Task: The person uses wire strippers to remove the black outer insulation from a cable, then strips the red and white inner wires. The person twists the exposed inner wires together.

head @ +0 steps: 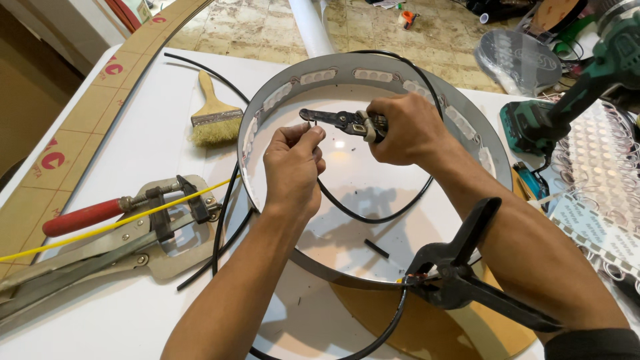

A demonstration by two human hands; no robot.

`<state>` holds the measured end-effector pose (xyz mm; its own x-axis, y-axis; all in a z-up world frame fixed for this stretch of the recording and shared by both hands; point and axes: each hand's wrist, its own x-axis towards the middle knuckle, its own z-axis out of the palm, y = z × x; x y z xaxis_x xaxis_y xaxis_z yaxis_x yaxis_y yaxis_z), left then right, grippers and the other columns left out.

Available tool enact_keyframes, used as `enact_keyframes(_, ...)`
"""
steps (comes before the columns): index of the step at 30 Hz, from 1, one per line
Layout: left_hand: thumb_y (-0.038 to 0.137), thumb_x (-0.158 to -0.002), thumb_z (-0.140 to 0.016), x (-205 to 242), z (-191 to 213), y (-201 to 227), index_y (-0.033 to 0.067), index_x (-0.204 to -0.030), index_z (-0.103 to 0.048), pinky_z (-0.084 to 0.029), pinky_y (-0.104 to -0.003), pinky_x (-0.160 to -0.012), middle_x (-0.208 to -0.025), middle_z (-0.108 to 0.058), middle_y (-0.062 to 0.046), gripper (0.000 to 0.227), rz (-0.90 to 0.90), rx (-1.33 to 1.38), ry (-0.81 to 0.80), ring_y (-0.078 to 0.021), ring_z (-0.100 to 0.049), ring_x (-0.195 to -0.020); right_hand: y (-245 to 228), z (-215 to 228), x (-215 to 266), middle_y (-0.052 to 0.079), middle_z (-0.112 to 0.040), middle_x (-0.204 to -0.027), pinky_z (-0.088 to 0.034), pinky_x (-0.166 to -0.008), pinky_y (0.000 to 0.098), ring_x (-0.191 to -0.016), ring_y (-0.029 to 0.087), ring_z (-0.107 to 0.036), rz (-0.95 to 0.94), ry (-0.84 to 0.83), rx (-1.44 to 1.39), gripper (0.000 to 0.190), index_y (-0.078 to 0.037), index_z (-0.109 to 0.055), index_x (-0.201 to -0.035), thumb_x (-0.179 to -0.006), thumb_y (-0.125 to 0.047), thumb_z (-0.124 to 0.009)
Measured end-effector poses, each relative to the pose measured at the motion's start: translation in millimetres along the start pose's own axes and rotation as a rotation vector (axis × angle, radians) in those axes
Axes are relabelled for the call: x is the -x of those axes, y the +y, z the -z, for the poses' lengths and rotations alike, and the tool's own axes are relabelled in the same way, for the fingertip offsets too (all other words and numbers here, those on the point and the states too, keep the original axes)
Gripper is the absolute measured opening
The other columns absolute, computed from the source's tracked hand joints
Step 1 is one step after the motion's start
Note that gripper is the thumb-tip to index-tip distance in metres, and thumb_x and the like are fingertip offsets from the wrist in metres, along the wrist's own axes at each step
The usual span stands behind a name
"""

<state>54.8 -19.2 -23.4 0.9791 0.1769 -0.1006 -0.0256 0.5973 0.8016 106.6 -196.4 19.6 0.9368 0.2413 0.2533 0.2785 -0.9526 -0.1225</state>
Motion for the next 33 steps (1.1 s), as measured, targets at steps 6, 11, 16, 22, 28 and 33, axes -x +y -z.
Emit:
enact_keyframes(6, 0.007, -0.09, -0.074, 53, -10, 43, 0.0053, -0.089, -0.063, -0.049, -0.029, -0.054, -0.074, -0.06, -0.008, 0.012, -0.032, -0.259, -0.026, -0.0159, -0.053, -0.06, 66, 40, 3, 0.011, -0.069, -0.075, -0.059, -0.044, 0.0366, -0.053, 0.02, -0.059, -0.22, 0.05, -0.082, 0.018, 0.0, -0.076, -0.106, -0.102, -0.015, -0.067)
enact_keyframes(11, 0.001, -0.093, -0.073, 44, -25, 21, 0.0005, -0.096, -0.063, -0.05, -0.026, -0.053, -0.074, -0.057, -0.009, 0.011, -0.087, -0.15, -0.267, -0.0126, -0.056, -0.054, 71, 59, 10, 0.015, -0.072, -0.098, -0.057, -0.083, 0.0548, -0.099, 0.039, -0.071, -0.289, -0.019, 0.096, 0.039, -0.017, -0.074, -0.105, -0.068, -0.029, -0.076)
enact_keyframes(16, 0.002, -0.093, -0.073, 31, -6, 8, 0.0019, -0.101, -0.061, -0.051, -0.025, -0.056, -0.08, -0.061, -0.009, 0.014, -0.101, -0.06, -0.289, -0.013, -0.06, -0.059, 58, 40, 44, 0.014, -0.075, -0.112, -0.056, -0.097, 0.0567, -0.112, 0.041, -0.07, -0.105, -0.238, 0.143, 0.048, -0.015, -0.075, -0.114, -0.067, -0.026, -0.082)
enact_keyframes(22, 0.008, -0.101, -0.063, 23, 0, 1, 0.0035, -0.104, -0.062, -0.048, -0.024, -0.058, -0.084, -0.066, -0.011, 0.005, 0.121, 0.15, -0.341, -0.0119, -0.06, -0.06, 49, 20, 73, 0.009, -0.071, -0.113, -0.058, -0.092, 0.0527, -0.109, 0.038, -0.069, 0.081, -0.349, 0.228, 0.063, -0.017, -0.065, -0.117, -0.063, -0.043, -0.084)
enact_keyframes(28, 0.008, -0.099, -0.061, 22, 1, 1, 0.0028, -0.106, -0.066, -0.049, -0.027, -0.06, -0.084, -0.064, -0.01, 0.01, 0.215, 0.18, -0.347, -0.0145, -0.06, -0.064, 37, 7, 85, 0.013, -0.066, -0.12, -0.056, -0.096, 0.0525, -0.114, 0.037, -0.065, 0.105, -0.472, 0.154, 0.085, -0.009, -0.059, -0.134, -0.068, -0.058, -0.079)
enact_keyframes(33, 0.006, -0.097, -0.067, 30, -1, 7, -0.0008, -0.11, -0.07, -0.049, -0.025, -0.057, -0.084, -0.063, -0.01, 0.015, 0.159, 0.108, -0.382, -0.0135, -0.062, -0.065, 40, 2, 82, 0.008, -0.063, -0.124, -0.055, -0.097, 0.0431, -0.116, 0.029, -0.065, 0.115, -0.583, 0.217, 0.1, -0.012, -0.057, -0.139, -0.067, -0.078, -0.076)
